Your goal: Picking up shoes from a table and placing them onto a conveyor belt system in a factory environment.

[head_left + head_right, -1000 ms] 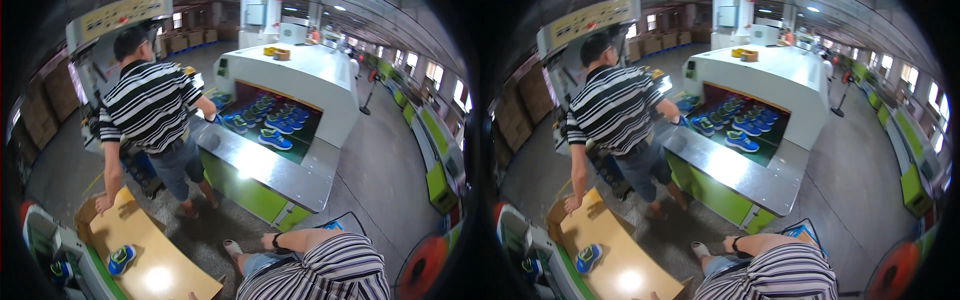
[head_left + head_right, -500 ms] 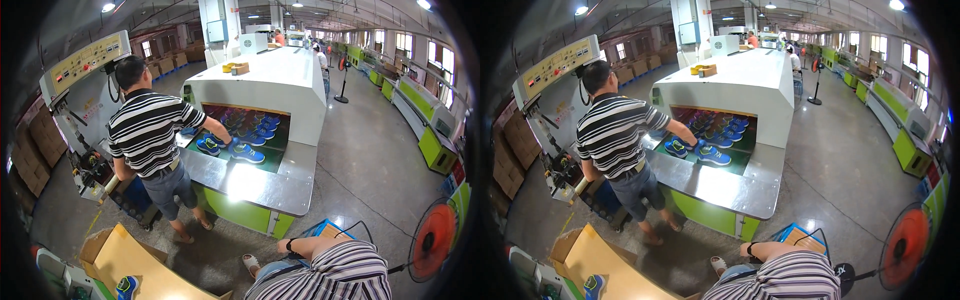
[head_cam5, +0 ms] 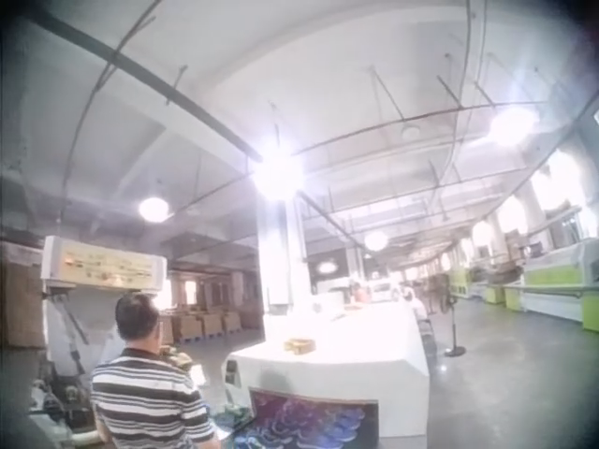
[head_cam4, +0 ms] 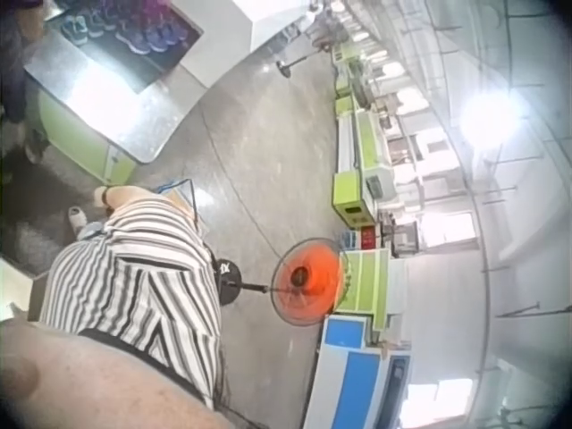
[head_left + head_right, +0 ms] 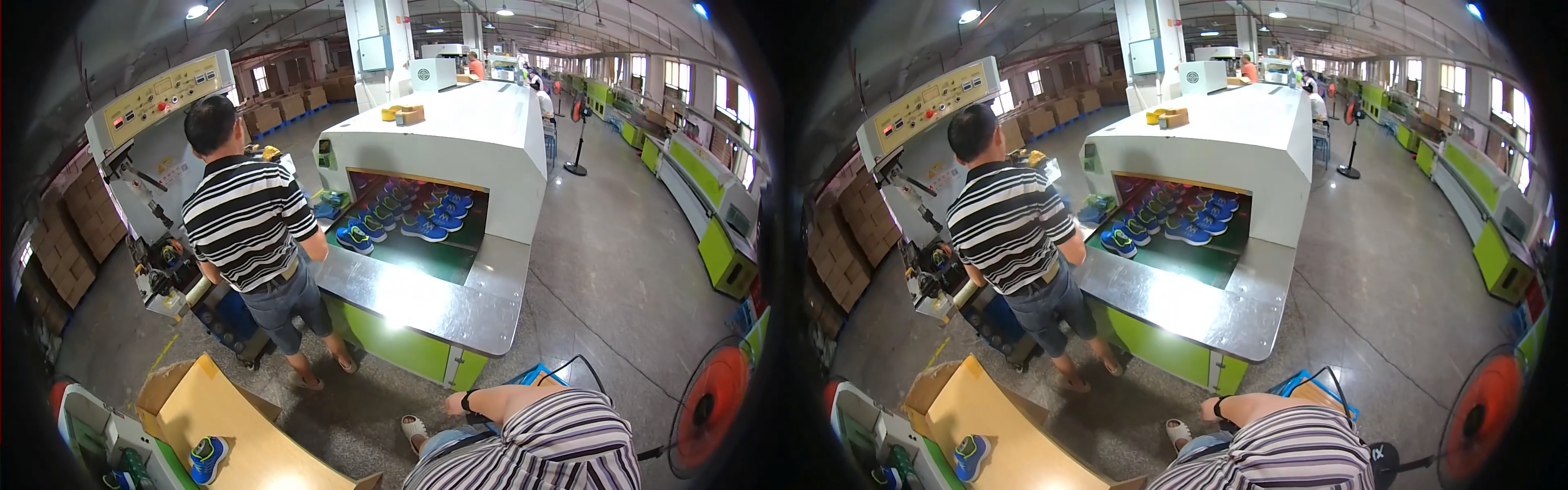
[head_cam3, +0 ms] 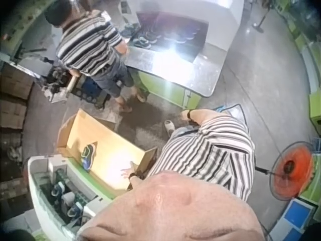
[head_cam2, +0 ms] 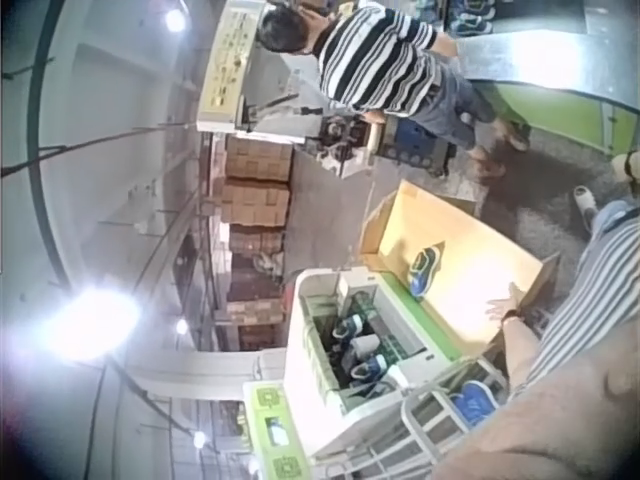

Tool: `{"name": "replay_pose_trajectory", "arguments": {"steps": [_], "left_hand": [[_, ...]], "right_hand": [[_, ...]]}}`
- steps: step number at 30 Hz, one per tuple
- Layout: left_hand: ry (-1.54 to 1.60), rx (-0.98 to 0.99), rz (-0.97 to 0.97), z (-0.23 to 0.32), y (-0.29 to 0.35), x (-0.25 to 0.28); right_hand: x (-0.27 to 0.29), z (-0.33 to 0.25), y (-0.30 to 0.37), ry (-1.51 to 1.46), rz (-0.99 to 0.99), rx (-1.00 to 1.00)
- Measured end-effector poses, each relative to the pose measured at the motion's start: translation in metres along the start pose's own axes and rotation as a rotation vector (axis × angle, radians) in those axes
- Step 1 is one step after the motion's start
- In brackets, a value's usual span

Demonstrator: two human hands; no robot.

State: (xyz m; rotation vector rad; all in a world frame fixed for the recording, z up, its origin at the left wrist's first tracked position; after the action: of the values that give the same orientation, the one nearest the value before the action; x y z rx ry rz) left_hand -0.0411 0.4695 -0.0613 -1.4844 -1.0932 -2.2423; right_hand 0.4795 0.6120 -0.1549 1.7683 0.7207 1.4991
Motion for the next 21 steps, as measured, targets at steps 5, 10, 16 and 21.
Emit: {"name": "replay_pose_trajectory", "arguments": {"steps": [5,10,16,21], "left_hand": [[-0.053,-0.030,-0.015,-0.015,-0.017,-0.010],[-0.054,-0.019,-0.004,-0.020,-0.021,-0.020],[-0.066,-0.025,0.002,-0.022,-0.030,-0.026],[-0.130,-0.051,0.000,-0.038,-0.044,-0.039]], "right_hand": [[-0.073,0.053,-0.125,0.454,0.058,0.240],[-0.034,0.030,-0.040,0.121,-0.028,-0.001],[-0.027,0.029,-0.012,0.066,-0.029,-0.017],[-0.025,0.022,0.004,0.245,0.023,0.121]]}}
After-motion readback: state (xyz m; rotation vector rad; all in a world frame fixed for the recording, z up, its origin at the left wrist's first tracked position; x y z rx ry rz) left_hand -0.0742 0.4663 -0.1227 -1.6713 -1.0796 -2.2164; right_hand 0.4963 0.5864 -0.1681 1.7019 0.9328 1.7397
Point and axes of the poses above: each hand's wrist, its own y-axis away from the middle knuckle, its own x-axis out of the back of the hand, z = x × y, the point moved 2 cm from there along -y, towards the middle knuckle, and after that the axes turned 15 degrees about -x, right-handed, at the moved point
